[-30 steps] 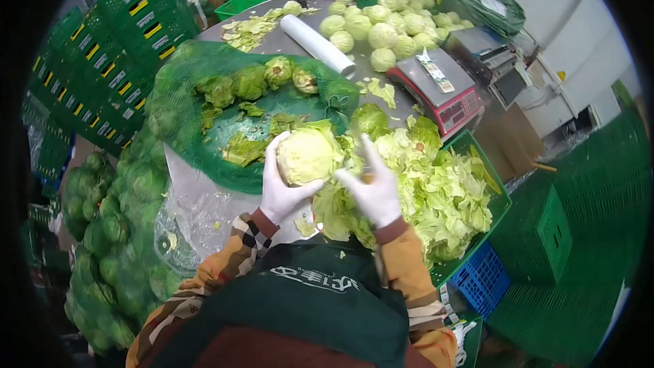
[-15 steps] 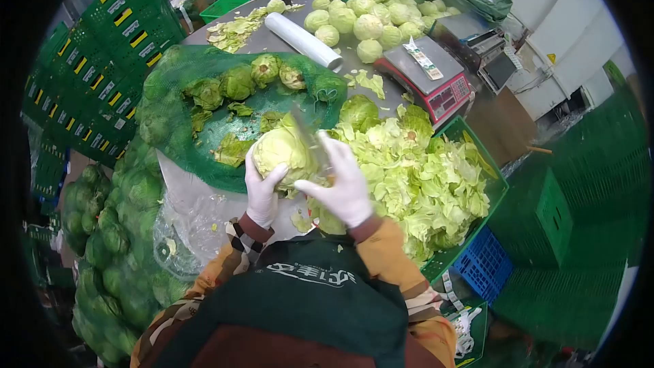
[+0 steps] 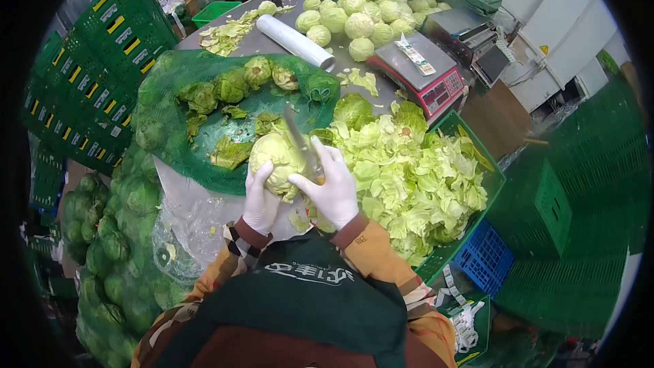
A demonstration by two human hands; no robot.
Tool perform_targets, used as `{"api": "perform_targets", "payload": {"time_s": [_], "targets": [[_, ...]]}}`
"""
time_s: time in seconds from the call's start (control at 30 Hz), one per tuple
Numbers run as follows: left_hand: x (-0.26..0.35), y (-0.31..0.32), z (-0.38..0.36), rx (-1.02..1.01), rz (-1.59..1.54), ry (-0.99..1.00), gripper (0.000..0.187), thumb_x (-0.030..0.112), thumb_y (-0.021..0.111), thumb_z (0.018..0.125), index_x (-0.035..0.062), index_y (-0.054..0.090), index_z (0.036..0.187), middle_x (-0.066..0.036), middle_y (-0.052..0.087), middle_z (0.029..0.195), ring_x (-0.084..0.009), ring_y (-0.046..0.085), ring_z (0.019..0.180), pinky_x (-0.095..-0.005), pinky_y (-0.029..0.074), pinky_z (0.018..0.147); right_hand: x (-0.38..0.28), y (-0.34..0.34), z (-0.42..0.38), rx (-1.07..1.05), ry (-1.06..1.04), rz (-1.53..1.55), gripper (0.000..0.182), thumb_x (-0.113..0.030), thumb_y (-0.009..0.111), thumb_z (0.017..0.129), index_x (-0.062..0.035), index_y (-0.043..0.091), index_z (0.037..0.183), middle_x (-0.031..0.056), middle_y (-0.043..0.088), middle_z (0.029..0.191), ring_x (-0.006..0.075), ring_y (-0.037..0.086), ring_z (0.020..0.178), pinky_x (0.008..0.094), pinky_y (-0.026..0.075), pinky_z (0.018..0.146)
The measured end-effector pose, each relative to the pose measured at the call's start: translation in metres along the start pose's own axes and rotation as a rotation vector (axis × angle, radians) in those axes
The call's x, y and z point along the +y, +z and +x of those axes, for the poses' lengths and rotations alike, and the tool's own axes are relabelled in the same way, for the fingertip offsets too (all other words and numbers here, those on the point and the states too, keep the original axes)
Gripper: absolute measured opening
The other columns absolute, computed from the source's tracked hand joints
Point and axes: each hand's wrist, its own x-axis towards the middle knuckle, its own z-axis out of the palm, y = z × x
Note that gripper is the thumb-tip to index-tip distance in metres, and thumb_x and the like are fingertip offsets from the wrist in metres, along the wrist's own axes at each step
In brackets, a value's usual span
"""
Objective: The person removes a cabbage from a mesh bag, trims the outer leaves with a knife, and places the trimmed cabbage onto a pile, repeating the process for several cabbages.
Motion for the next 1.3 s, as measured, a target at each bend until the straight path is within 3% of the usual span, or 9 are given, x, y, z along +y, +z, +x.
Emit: {"api": "perform_targets", "payload": {"time_s": [0.27,0.33,0.4,0.5,0.57,0.6,0.9,1.2,1.3], "targets": [[0.001,-0.012,-0.004,-0.033,0.082,0.025,0.057,0.007,0.064,0.084,0.0019,0.039,0.135,-0.014,0.052,0.128,-0.0244,0.056,0.115,-0.0381,0.049,0.097,0.048,-0.006,0.000,0.034,0.152,0.055,0.030,-0.005,0.066,0.077,-0.0041,0.066,0.106,0.0112,0.066,0.085,0.0233,0.065,0.073,0.0324,0.052,0.069],[0.006,-0.009,-0.011,-0.073,-0.031,-0.070,0.060,0.006,0.064,0.082,0.0018,0.038,0.136,-0.014,0.052,0.129,-0.0248,0.055,0.117,-0.0385,0.048,0.098,0.081,-0.020,0.003,-0.020,0.386,-0.034,0.034,-0.008,0.069,0.077,-0.0040,0.064,0.110,0.0139,0.067,0.098,0.0243,0.066,0.077,0.0357,0.053,0.070],[0.007,-0.004,-0.014,-0.069,0.051,-0.015,0.060,0.005,0.064,0.082,0.0020,0.038,0.136,-0.014,0.052,0.129,-0.0250,0.055,0.117,-0.0387,0.048,0.099,0.073,-0.041,0.011,-0.046,0.190,-0.360,0.049,-0.017,0.078,0.077,-0.0039,0.062,0.122,0.0141,0.068,0.109,0.0212,0.068,0.094,0.0323,0.053,0.080],[0.003,0.012,-0.012,-0.066,0.248,0.053,0.063,0.005,0.065,0.081,0.0040,0.038,0.138,-0.014,0.051,0.130,-0.0256,0.054,0.117,-0.0384,0.048,0.099,0.023,-0.037,0.008,-0.175,0.009,0.054,0.077,-0.031,0.083,0.074,-0.0009,0.049,0.137,0.0176,0.054,0.134,0.0316,0.052,0.124,0.0389,0.043,0.103],[-0.003,0.012,-0.010,-0.140,0.408,0.119,0.065,0.004,0.065,0.080,0.0038,0.039,0.140,-0.012,0.051,0.130,-0.0242,0.053,0.116,-0.0364,0.046,0.098,0.014,-0.023,0.003,-0.198,-0.095,0.059,0.077,-0.032,0.082,0.074,-0.0106,0.049,0.140,0.0172,0.049,0.140,0.0326,0.048,0.128,0.0394,0.043,0.103],[-0.006,0.004,-0.007,-0.152,0.488,0.116,0.065,0.004,0.066,0.079,0.0027,0.040,0.139,-0.011,0.049,0.131,-0.0233,0.052,0.116,-0.0357,0.044,0.100,0.011,-0.022,0.001,-0.265,0.006,0.050,0.073,-0.029,0.080,0.073,-0.0170,0.051,0.139,0.0145,0.049,0.139,0.0327,0.051,0.124,0.0394,0.046,0.100],[-0.009,-0.009,-0.006,-0.300,0.490,-0.013,0.056,0.011,0.057,0.090,0.0011,0.037,0.141,-0.017,0.050,0.131,-0.0272,0.055,0.116,-0.0398,0.048,0.096,0.043,-0.012,-0.009,-0.257,0.028,0.259,0.043,-0.017,0.074,0.072,-0.0016,0.063,0.110,0.0141,0.063,0.107,0.0307,0.061,0.100,0.0377,0.050,0.086],[-0.007,-0.006,-0.018,-0.220,0.510,0.023,0.073,0.003,0.072,0.071,0.0019,0.040,0.137,-0.011,0.051,0.128,-0.0244,0.052,0.117,-0.0367,0.042,0.103,0.043,-0.023,-0.012,-0.180,0.108,0.180,0.029,-0.017,0.067,0.073,-0.0033,0.065,0.099,0.0181,0.067,0.088,0.0318,0.066,0.081,0.0385,0.052,0.073],[-0.006,-0.016,-0.014,-0.233,0.444,0.023,0.079,0.011,0.074,0.069,0.0015,0.038,0.139,-0.013,0.050,0.131,-0.0256,0.051,0.119,-0.0383,0.042,0.104,0.045,-0.039,-0.002,-0.186,0.530,0.452,0.027,-0.018,0.068,0.075,-0.0028,0.066,0.098,0.0190,0.067,0.078,0.0299,0.067,0.071,0.0379,0.053,0.067]]}}
